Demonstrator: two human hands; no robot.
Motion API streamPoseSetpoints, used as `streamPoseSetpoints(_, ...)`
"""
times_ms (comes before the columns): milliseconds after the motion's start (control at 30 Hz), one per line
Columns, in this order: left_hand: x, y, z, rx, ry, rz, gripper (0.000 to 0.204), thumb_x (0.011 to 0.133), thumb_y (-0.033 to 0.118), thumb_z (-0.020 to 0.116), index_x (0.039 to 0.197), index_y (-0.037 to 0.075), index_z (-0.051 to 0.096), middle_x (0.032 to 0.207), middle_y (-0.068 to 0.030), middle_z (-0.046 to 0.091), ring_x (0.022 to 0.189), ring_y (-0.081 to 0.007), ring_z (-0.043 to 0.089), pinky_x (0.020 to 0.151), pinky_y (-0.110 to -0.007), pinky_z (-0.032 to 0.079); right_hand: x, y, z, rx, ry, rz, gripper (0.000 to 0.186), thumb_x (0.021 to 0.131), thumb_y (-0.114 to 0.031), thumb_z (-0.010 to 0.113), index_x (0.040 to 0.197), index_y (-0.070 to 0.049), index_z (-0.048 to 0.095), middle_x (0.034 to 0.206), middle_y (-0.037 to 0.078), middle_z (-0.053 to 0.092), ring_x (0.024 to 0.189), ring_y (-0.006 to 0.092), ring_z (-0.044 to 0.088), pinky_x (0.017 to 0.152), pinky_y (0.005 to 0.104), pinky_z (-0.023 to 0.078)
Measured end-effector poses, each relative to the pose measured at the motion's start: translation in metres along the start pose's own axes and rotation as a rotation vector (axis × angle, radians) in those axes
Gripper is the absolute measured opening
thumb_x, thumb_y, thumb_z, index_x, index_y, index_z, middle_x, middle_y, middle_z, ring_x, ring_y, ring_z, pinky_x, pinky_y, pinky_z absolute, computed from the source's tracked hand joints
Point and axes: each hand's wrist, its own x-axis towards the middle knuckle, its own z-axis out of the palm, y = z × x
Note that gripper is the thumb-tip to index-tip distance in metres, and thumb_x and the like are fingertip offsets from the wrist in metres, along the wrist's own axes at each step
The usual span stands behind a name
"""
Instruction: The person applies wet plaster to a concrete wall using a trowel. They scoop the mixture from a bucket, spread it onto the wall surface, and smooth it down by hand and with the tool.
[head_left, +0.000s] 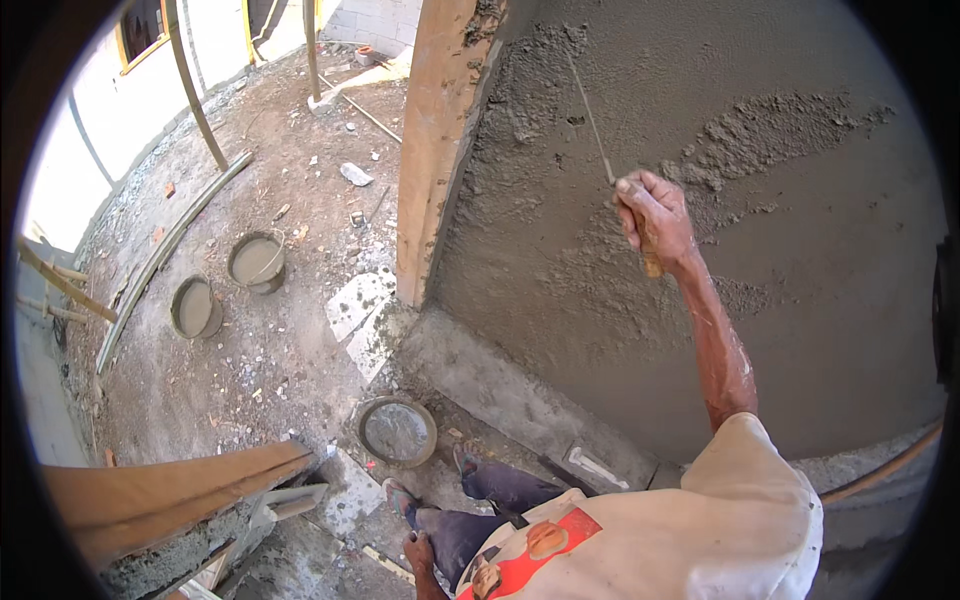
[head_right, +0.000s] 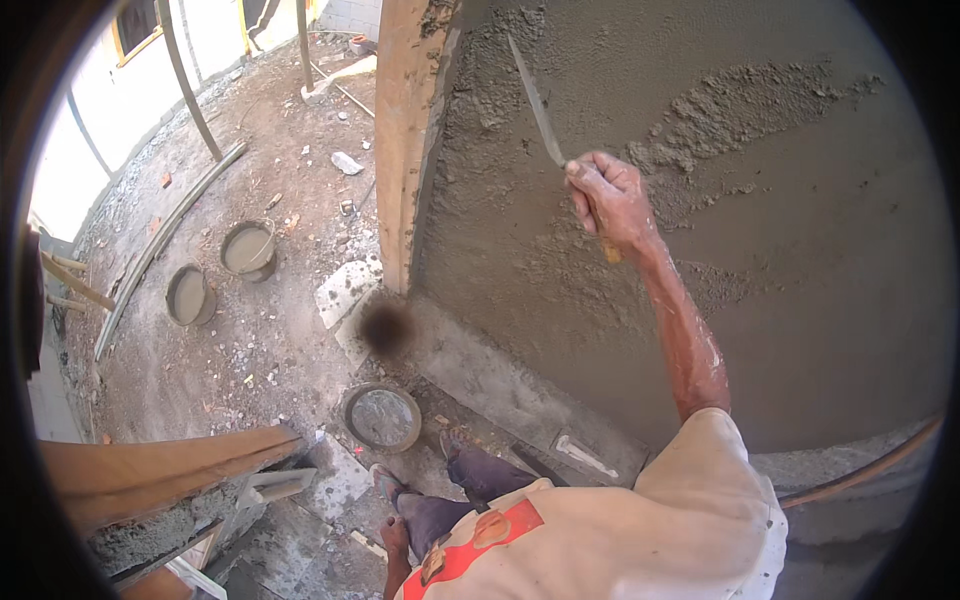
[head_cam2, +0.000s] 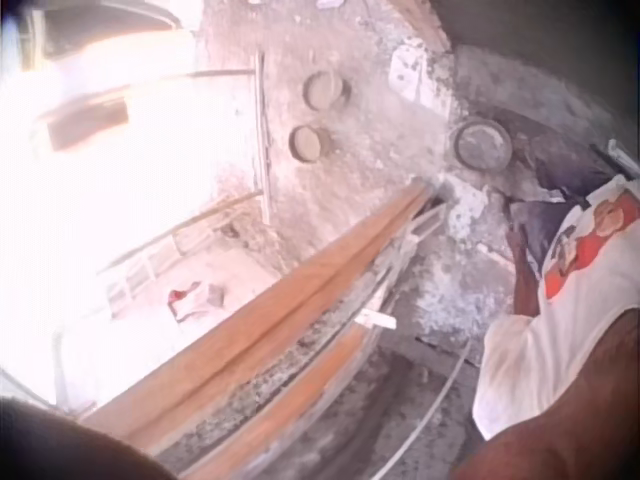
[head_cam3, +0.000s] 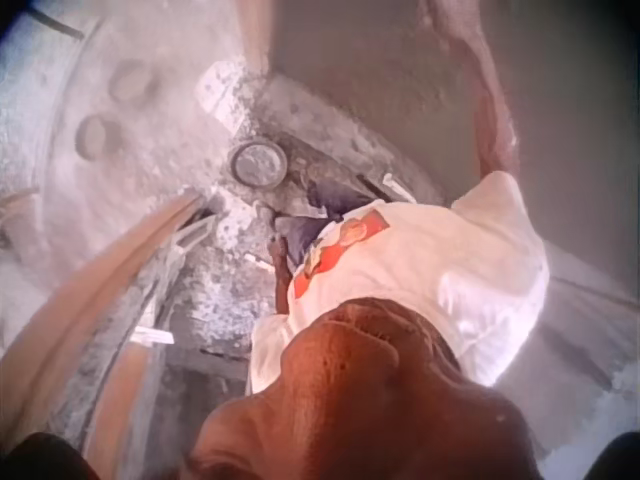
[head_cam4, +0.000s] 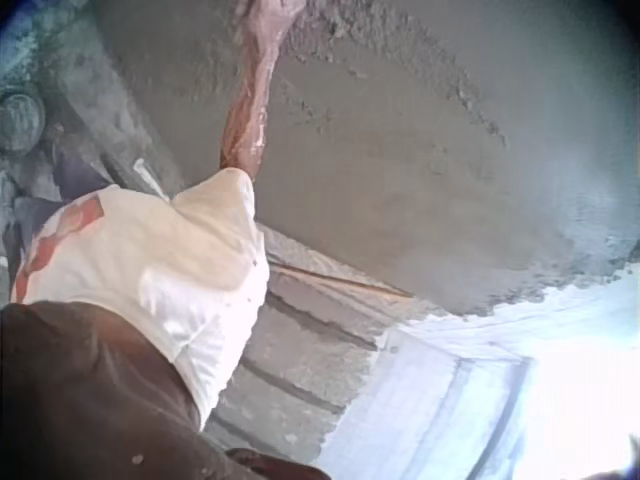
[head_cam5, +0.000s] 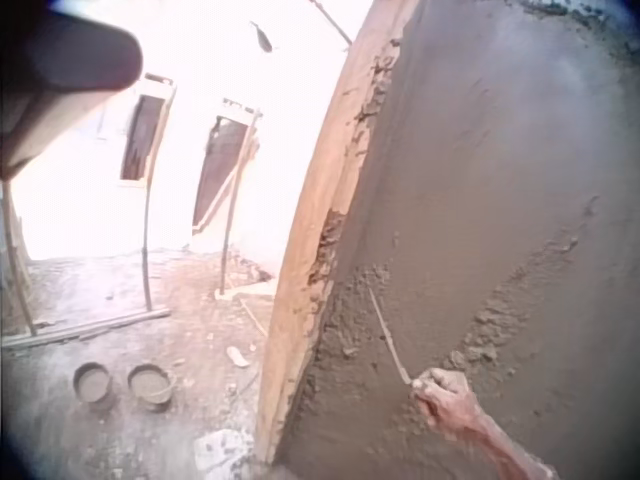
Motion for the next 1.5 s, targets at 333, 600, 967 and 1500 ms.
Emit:
streamPoseSetpoints(333, -0.009, 0.005, 0.033, 0.689, -0.287, -0.296, 0.104, 0.089, 0.051, 0.075, 0.161, -0.006, 0.026, 0.157, -0.0375, 0.038, 0.146, -0.053, 0.04, 0.118, -0.056, 0.04, -0.335, 0.415, 0.29, -0.423, -0.647, 0.657, 0.039, 0.093, -0.036, 0.069, 0.106, 0.001, 0.07, 0.093, 0.019, 0.075, 0.086, 0.037, 0.073, 0.078, 0.0484, 0.056)
streamPoseSetpoints(600, 0.029, -0.037, 0.046, 0.759, 0.027, -0.325, 0.08, 0.086, 0.042, 0.076, 0.147, 0.0, 0.045, 0.14, -0.0276, 0.051, 0.13, -0.0453, 0.053, 0.106, -0.057, 0.046, -0.356, 0.549, 0.535, -0.751, -0.961, 0.378, 0.031, 0.093, -0.027, 0.066, 0.112, -0.002, 0.065, 0.107, 0.025, 0.072, 0.101, 0.0465, 0.071, 0.084, 0.0575, 0.057)
streamPoseSetpoints(967, 0.04, -0.068, 0.037, 0.771, 0.07, -0.287, 0.069, 0.084, 0.037, 0.078, 0.136, -0.001, 0.055, 0.127, -0.0249, 0.056, 0.118, -0.0448, 0.059, 0.099, -0.054, 0.051, -0.426, 0.613, 0.639, -0.465, -1.023, 0.388, 0.032, 0.093, -0.025, 0.065, 0.111, 0.001, 0.064, 0.099, 0.028, 0.072, 0.096, 0.0494, 0.071, 0.084, 0.0561, 0.056)
streamPoseSetpoints(1500, 0.008, -0.094, 0.026, 0.525, -0.107, 0.013, 0.087, 0.087, 0.049, 0.075, 0.146, -0.009, 0.045, 0.137, -0.0363, 0.052, 0.124, -0.0537, 0.055, 0.109, -0.054, 0.046, -0.354, 0.367, 0.459, -0.168, -0.696, -0.288, 0.031, 0.09, -0.031, 0.07, 0.101, -0.003, 0.065, 0.088, 0.021, 0.067, 0.076, 0.0442, 0.069, 0.065, 0.0531, 0.056)
